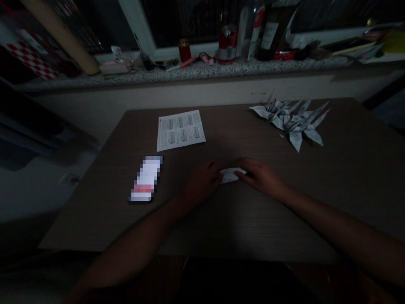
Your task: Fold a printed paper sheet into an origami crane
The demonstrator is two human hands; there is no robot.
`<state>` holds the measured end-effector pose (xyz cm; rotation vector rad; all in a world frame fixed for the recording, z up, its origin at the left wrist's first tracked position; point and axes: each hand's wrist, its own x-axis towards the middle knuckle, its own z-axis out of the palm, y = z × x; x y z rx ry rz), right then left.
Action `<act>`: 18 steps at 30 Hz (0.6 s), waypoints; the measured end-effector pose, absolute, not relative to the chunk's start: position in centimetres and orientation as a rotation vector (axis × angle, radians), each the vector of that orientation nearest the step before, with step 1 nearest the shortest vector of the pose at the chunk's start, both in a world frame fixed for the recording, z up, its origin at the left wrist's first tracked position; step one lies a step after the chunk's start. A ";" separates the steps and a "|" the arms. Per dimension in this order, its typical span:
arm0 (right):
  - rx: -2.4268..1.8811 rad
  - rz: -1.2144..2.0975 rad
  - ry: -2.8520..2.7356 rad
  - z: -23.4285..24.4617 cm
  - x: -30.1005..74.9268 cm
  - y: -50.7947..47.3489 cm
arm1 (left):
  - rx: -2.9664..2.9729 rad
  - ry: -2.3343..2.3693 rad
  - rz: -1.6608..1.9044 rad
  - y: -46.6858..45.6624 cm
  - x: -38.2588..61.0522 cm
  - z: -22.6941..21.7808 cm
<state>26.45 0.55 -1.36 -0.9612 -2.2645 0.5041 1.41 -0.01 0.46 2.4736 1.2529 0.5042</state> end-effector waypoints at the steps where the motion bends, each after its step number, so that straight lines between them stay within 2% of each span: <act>1: -0.963 0.473 -2.275 -1.4 26.4 0.6 | 2.494 1.236 0.514 0.1 1.4 0.3; 7: -0.992 0.353 -2.296 -1.4 26.2 0.9 | 2.543 1.153 0.502 0.1 1.7 0.1; 18: -0.983 0.298 -2.300 -1.1 26.2 0.2 | 2.420 1.391 0.467 -0.4 2.1 0.6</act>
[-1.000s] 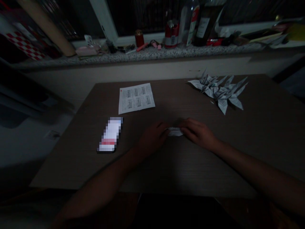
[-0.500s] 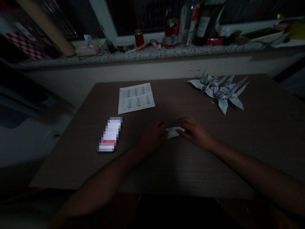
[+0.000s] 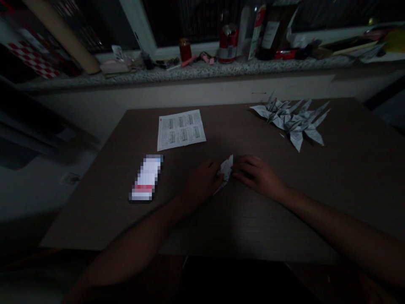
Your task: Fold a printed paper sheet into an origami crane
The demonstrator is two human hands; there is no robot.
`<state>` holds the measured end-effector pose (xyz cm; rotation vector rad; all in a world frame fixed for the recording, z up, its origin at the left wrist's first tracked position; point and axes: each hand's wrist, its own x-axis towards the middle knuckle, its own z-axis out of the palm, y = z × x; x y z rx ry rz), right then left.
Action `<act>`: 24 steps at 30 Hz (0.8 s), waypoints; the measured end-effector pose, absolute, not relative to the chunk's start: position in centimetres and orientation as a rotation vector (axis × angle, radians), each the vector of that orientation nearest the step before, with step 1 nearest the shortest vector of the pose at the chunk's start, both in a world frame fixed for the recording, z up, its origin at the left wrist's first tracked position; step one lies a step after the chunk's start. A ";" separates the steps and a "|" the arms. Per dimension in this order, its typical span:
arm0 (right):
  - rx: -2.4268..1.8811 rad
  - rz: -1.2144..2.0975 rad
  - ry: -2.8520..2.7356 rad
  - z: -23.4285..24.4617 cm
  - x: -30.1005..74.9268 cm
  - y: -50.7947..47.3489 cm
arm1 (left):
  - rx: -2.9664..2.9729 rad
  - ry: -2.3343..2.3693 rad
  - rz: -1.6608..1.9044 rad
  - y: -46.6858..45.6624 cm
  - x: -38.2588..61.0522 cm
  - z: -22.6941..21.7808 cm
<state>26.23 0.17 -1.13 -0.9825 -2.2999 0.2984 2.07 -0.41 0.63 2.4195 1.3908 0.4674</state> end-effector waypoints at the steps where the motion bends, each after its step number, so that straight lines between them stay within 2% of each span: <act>1: -0.971 0.311 -2.325 -1.2 26.2 0.1 | 2.405 1.382 0.474 -0.4 2.1 0.6; 24: -1.147 0.400 -2.214 -1.5 25.6 0.3 | 2.280 1.282 0.645 0.2 1.5 -0.3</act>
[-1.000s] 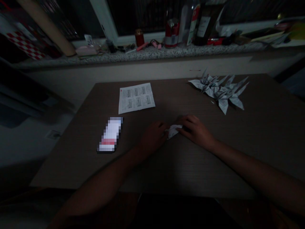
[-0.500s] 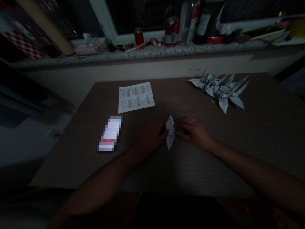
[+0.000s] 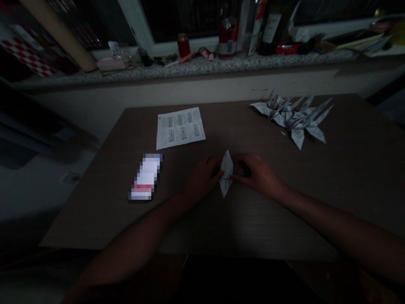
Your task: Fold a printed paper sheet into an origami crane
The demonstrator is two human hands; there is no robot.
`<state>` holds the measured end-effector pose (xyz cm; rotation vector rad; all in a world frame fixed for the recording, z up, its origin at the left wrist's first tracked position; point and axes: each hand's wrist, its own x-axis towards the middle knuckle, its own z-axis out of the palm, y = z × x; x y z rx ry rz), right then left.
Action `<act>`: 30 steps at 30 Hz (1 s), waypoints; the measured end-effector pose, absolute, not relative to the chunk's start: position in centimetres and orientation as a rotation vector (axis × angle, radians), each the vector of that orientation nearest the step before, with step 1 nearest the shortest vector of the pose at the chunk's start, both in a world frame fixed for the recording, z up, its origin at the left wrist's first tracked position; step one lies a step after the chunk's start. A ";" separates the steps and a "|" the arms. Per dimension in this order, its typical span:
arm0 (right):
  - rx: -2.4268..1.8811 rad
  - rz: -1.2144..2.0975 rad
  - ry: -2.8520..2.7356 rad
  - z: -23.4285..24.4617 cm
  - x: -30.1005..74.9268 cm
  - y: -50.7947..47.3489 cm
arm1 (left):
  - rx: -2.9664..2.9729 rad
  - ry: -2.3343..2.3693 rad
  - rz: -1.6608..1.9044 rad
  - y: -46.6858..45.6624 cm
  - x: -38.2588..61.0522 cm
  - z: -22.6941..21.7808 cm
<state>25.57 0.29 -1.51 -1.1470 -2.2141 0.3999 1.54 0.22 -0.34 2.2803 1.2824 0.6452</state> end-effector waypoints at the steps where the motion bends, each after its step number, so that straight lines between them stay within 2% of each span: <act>1: -1.161 0.406 -2.199 -1.5 25.6 0.3 | 2.270 1.278 0.659 0.3 1.5 -0.4; 18: -1.062 0.515 -2.206 -1.5 25.8 0.7 | 2.036 1.140 0.651 0.8 1.2 0.1; 30: -1.027 0.642 -2.203 -1.4 25.9 0.7 | 2.264 1.107 0.637 1.1 0.8 -0.2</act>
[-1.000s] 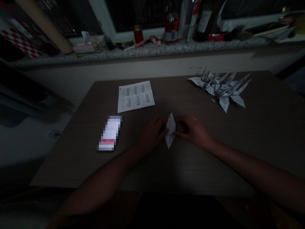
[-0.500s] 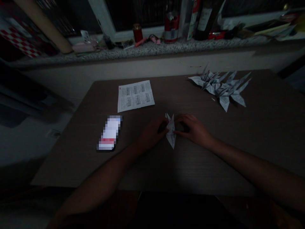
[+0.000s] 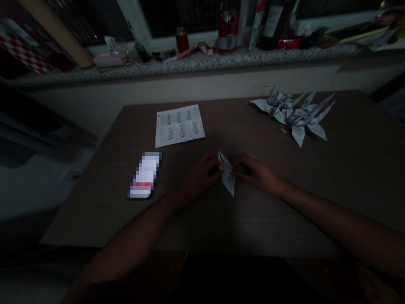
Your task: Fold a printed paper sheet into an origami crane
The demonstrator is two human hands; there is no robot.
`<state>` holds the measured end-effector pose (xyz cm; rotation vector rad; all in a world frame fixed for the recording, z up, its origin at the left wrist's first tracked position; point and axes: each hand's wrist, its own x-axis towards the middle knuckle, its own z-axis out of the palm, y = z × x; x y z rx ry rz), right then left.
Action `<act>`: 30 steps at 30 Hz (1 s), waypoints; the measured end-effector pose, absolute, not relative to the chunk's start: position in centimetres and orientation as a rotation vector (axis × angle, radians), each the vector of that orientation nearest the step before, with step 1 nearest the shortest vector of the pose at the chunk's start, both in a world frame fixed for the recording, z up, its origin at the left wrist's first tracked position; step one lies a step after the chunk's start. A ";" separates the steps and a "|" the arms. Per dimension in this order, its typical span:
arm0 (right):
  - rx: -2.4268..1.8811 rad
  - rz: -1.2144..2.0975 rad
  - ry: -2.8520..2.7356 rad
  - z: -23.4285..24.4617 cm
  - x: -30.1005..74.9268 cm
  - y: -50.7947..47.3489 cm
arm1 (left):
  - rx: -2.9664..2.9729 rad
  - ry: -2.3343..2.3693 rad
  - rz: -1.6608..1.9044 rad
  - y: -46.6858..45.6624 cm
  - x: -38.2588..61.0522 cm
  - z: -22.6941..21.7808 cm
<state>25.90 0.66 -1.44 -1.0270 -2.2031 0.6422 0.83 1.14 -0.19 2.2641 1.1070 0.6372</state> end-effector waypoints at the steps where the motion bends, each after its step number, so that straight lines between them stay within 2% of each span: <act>1: -1.028 0.645 -2.205 -1.5 25.9 0.7 | 2.267 1.109 0.636 1.2 0.8 -0.2; 30: -0.765 0.334 -2.494 -1.2 27.1 0.6 | 2.484 0.987 0.464 0.6 0.5 0.0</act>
